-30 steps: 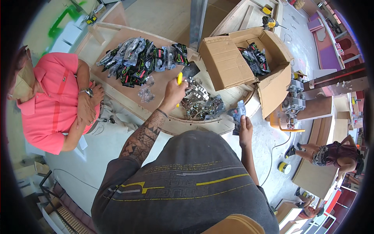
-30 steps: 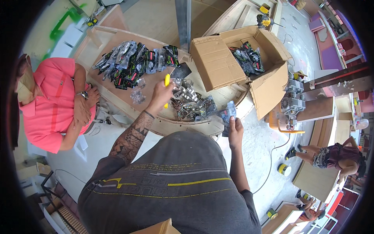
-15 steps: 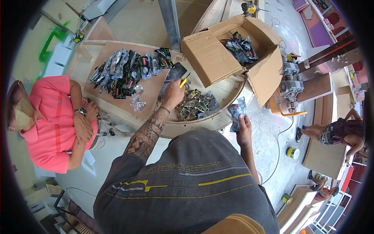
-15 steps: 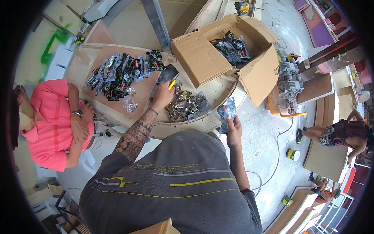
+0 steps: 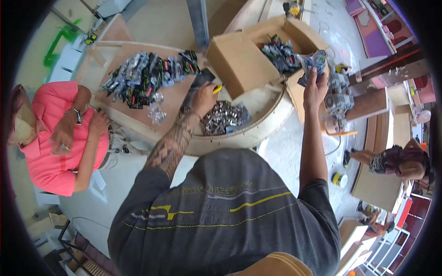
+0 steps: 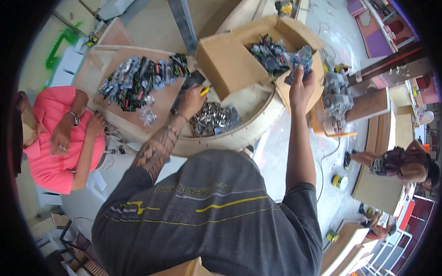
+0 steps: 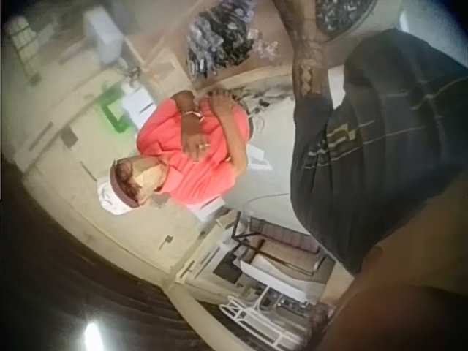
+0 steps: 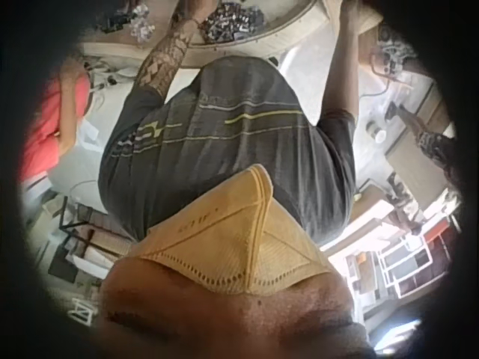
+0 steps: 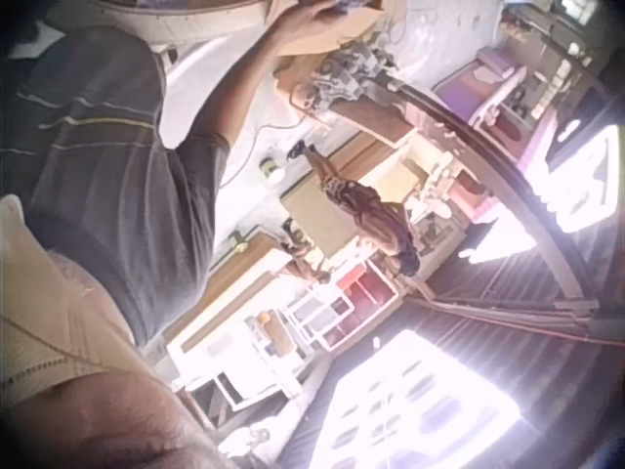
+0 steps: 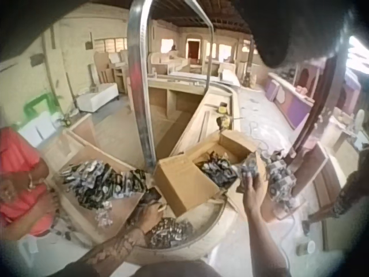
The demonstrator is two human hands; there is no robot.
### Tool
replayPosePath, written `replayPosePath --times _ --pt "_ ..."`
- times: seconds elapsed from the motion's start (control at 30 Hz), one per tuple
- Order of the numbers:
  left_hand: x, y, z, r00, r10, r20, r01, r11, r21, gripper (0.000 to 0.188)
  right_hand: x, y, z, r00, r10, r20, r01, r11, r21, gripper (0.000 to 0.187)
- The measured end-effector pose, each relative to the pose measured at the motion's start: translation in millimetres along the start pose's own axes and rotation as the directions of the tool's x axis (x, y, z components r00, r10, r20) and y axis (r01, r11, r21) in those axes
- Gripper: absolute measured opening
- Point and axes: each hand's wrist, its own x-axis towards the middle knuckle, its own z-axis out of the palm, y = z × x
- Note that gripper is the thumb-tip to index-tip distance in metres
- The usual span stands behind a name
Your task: The person removes metal cabinet hinges from plastic bags using a yellow utility knife and places them on a wooden surface.
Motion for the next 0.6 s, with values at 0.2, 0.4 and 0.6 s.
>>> replayPosePath --times 0.2,0.4,0.6 --pt "-43 7 -70 0.963 -0.104 -0.249 0.075 0.989 -0.125 0.025 91 83 35 0.869 -0.417 0.267 0.483 0.59 -0.647 0.057" --pt "-125 -52 -152 0.751 -0.357 -0.555 0.337 0.931 -0.142 0.022 80 46 87 0.87 -0.483 0.099 0.458 0.72 -0.521 0.055" --pt "-161 -87 -149 0.655 -0.459 -0.6 0.466 0.871 -0.158 0.023 -85 -45 185 0.441 -0.473 0.763 0.58 0.799 0.16 0.035"
